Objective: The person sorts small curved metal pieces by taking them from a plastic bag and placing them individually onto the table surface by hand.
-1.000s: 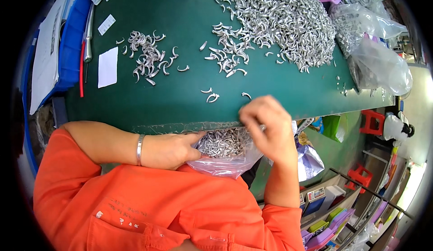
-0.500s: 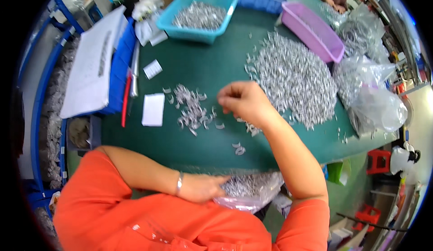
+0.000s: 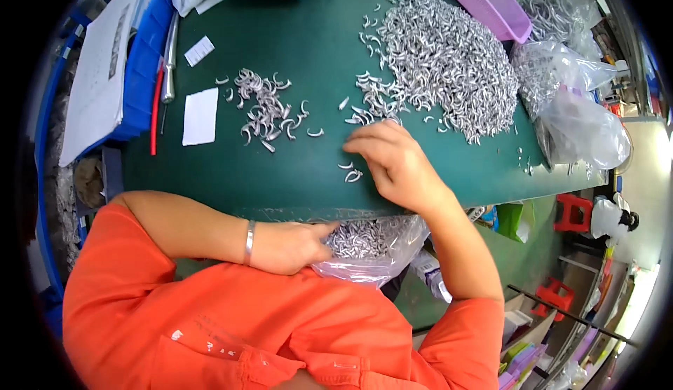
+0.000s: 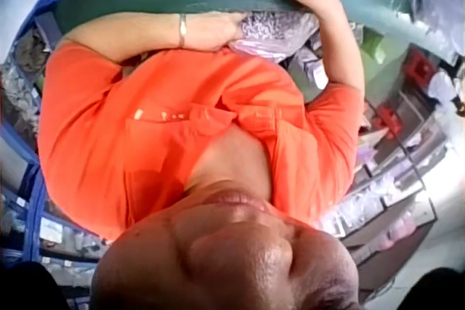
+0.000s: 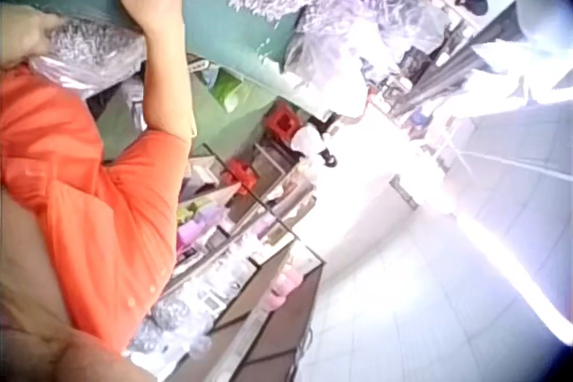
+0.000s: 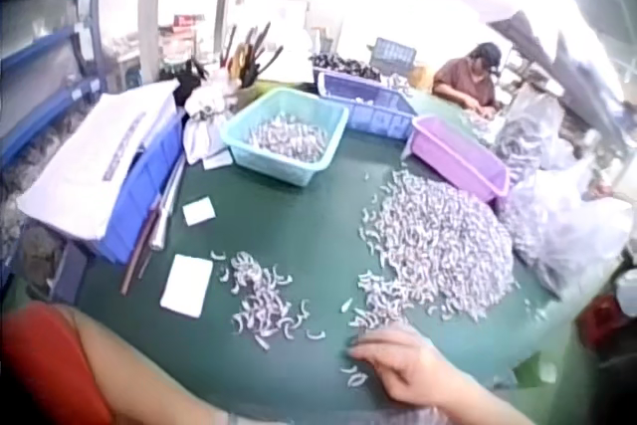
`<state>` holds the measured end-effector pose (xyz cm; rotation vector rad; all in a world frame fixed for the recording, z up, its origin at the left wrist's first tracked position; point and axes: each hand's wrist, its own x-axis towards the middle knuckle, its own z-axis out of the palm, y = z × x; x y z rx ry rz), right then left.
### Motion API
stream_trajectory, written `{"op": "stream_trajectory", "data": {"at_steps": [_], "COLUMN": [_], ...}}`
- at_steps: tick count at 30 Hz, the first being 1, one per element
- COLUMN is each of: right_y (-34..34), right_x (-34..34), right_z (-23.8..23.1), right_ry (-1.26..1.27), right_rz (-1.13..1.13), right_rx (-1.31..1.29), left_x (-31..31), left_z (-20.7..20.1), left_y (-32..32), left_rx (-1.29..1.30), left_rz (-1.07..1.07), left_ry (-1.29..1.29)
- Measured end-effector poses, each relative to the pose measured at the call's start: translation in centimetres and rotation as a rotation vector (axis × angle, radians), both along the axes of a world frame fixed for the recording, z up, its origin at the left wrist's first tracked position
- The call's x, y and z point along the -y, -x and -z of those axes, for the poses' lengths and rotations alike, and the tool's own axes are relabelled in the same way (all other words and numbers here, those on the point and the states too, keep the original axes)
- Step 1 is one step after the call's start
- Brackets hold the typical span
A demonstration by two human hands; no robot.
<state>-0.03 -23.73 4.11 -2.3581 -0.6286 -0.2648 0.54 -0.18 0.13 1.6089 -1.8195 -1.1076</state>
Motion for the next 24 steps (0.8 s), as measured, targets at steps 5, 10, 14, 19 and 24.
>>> {"op": "stream_trajectory", "data": {"at_steps": [5, 10, 14, 19, 24], "right_y": [3.3, 3.7, 3.8, 2.7, 0.6], "right_x": [-0.4, -0.8, 0.0, -1.6, -2.2], "right_z": [0.9, 0.7, 0.5, 0.2, -1.3], "right_ry": [-0.090, 0.053, 0.094, 0.078, 0.029], "right_rz": [0.239, 0.188, 0.238, 0.211, 0.208], "right_rx": [-0.019, -0.058, -0.093, -0.018, -0.147], "left_x": [0.0, 0.2, 0.2, 0.0, -0.1], "left_z": [0.0, -0.1, 0.1, 0.2, -0.1], "left_y": [0.4, 0.8, 0.9, 0.3, 0.0], "left_rx": [-0.023, -0.046, -0.046, -0.044, -0.076], "left_rz": [-0.023, -0.010, -0.037, -0.038, -0.025], "left_ry": [0.003, -0.024, -0.001, 0.001, 0.000]}}
